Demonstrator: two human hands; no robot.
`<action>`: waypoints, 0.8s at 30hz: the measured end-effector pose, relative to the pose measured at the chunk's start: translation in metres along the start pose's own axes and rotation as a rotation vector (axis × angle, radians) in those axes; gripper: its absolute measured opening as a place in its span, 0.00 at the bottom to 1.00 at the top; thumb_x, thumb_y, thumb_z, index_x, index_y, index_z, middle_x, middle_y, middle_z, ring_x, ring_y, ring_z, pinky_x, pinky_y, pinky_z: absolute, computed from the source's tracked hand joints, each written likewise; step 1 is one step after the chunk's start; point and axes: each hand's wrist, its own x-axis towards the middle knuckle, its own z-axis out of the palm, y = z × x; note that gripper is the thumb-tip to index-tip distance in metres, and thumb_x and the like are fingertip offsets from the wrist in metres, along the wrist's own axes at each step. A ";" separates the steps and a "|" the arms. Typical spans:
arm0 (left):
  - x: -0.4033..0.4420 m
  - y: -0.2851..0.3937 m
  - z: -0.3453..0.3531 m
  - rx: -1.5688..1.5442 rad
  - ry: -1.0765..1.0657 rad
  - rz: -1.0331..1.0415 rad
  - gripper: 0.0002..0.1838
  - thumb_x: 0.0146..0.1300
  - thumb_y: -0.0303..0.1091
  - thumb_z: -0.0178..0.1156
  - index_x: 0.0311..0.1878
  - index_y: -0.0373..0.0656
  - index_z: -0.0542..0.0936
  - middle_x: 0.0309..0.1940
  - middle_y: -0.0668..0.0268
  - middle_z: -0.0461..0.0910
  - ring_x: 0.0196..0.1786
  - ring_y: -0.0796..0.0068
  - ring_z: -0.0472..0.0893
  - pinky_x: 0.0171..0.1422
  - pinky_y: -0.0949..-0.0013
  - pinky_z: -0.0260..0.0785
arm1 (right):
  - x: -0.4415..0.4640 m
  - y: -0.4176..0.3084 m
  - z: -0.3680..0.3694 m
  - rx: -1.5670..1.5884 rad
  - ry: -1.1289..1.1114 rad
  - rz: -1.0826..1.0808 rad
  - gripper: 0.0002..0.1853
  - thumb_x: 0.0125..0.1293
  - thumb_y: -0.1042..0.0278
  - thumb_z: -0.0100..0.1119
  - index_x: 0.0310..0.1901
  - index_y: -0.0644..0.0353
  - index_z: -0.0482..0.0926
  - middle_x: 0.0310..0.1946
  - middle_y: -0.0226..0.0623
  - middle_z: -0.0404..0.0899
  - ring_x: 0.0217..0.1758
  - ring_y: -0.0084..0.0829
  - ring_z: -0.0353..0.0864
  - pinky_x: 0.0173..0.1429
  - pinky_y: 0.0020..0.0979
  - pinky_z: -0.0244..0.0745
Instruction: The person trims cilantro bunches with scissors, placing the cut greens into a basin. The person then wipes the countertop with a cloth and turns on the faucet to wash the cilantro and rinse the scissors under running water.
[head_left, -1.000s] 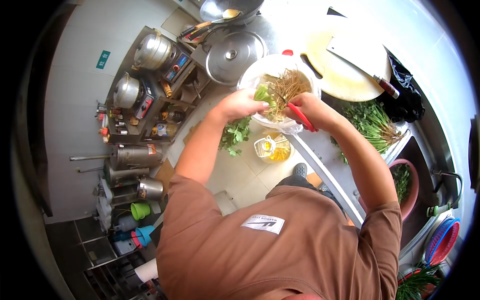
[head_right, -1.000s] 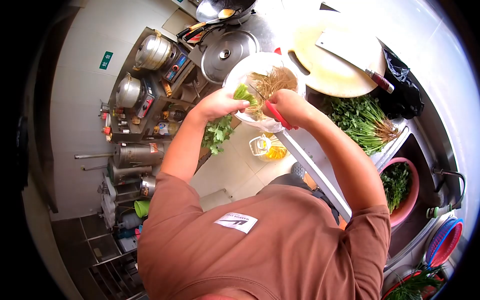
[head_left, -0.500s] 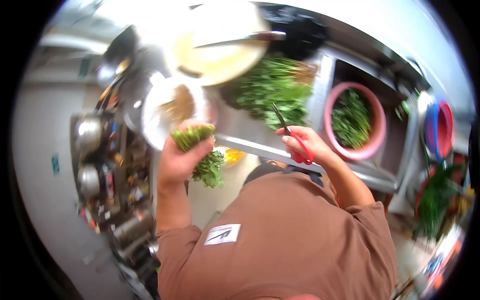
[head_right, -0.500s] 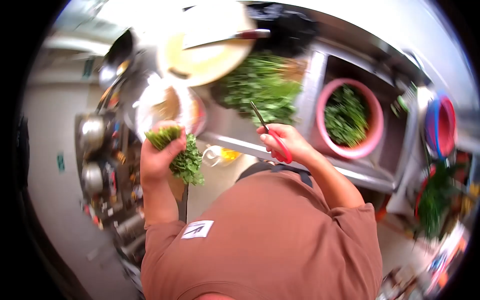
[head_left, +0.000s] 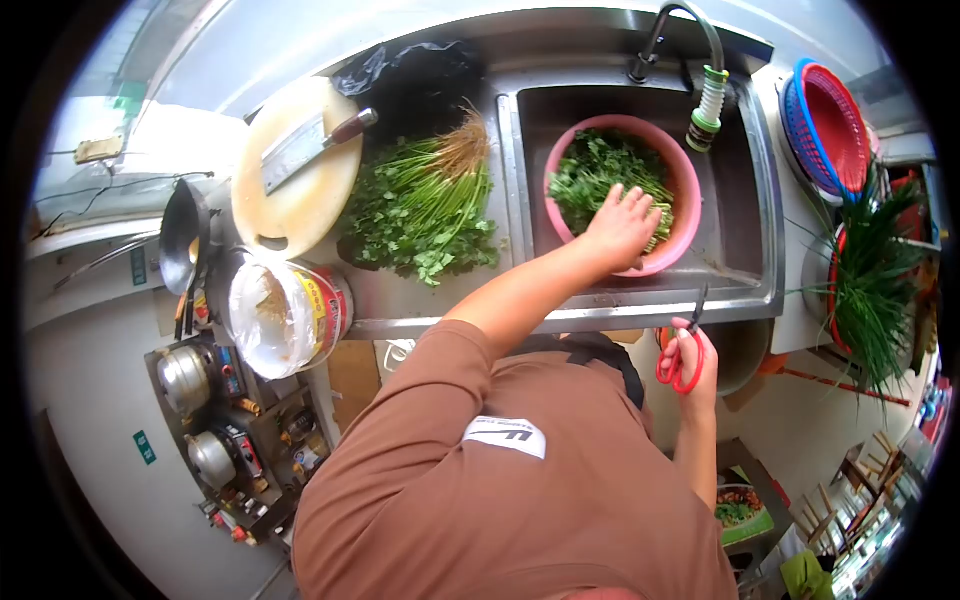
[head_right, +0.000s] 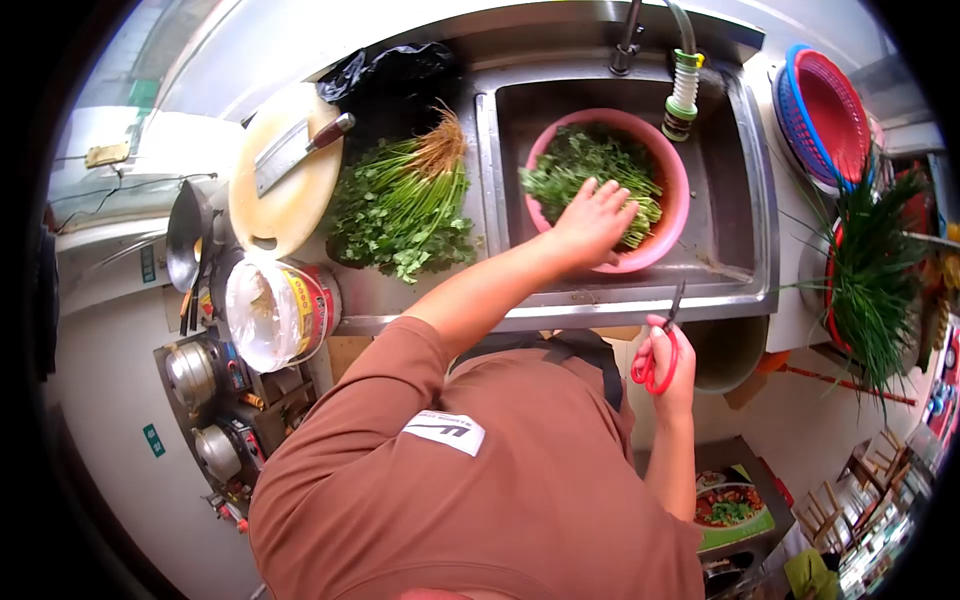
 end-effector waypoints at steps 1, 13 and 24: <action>-0.006 0.002 0.003 -0.103 0.058 0.003 0.40 0.45 0.48 0.75 0.61 0.39 0.75 0.64 0.50 0.71 0.72 0.52 0.65 0.76 0.45 0.54 | 0.001 0.003 -0.006 -0.003 0.005 0.000 0.17 0.74 0.63 0.51 0.55 0.67 0.74 0.25 0.29 0.74 0.22 0.18 0.73 0.28 0.20 0.70; -0.178 -0.142 -0.015 -0.024 0.353 -0.903 0.10 0.59 0.36 0.65 0.40 0.42 0.83 0.38 0.58 0.83 0.44 0.55 0.81 0.49 0.55 0.73 | 0.068 0.010 0.026 -0.091 -0.261 0.037 0.15 0.73 0.65 0.53 0.54 0.65 0.75 0.24 0.28 0.74 0.21 0.18 0.73 0.25 0.20 0.69; -0.169 -0.153 0.015 0.044 0.292 -1.016 0.11 0.49 0.34 0.68 0.37 0.45 0.80 0.41 0.60 0.81 0.48 0.54 0.78 0.54 0.52 0.68 | 0.069 0.013 0.051 -0.187 -0.357 0.058 0.15 0.72 0.63 0.55 0.53 0.64 0.75 0.25 0.27 0.74 0.21 0.17 0.73 0.25 0.19 0.70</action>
